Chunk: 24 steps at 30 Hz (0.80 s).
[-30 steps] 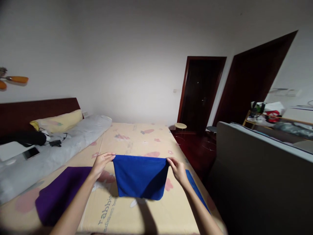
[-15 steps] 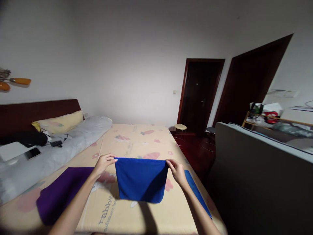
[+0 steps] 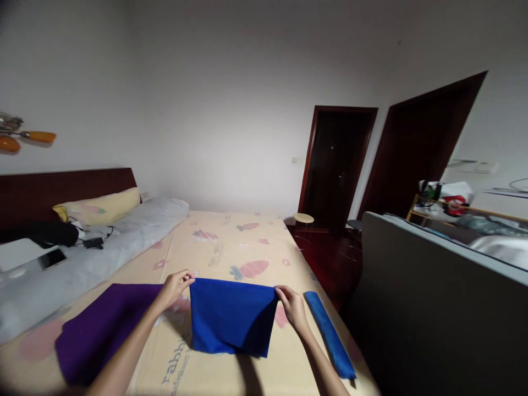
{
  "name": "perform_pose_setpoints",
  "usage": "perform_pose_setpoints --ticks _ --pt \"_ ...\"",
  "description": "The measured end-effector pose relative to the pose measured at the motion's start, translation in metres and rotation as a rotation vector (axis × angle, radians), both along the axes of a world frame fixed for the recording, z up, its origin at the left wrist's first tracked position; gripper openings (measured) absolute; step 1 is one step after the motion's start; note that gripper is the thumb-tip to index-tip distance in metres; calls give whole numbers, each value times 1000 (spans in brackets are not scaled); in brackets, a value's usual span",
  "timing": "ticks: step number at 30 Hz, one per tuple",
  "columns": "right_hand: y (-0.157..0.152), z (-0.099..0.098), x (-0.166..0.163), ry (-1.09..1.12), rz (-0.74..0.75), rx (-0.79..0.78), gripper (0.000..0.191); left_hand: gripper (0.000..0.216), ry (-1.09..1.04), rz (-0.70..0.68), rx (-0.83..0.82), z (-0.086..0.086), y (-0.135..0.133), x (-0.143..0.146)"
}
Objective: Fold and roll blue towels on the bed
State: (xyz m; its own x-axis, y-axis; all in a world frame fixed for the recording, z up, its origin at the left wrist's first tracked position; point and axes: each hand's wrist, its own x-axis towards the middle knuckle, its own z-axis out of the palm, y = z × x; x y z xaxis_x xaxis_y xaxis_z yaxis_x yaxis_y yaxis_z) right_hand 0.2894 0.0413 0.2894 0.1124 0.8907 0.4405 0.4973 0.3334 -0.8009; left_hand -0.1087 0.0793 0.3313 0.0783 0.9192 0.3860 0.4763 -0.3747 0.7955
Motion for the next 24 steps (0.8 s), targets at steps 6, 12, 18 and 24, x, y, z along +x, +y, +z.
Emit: perform_pose_setpoints --ticks 6,12,18,24 --pt "9 21 9 -100 45 24 46 19 72 -46 52 11 -2 -10" --pt "28 52 16 -165 154 4 51 20 63 -27 52 22 3 -14" --pt "43 75 22 -148 237 -36 51 26 50 -87 -46 40 11 -13" --pt "57 67 24 6 277 -143 51 33 0 -143 -205 43 18 -10"
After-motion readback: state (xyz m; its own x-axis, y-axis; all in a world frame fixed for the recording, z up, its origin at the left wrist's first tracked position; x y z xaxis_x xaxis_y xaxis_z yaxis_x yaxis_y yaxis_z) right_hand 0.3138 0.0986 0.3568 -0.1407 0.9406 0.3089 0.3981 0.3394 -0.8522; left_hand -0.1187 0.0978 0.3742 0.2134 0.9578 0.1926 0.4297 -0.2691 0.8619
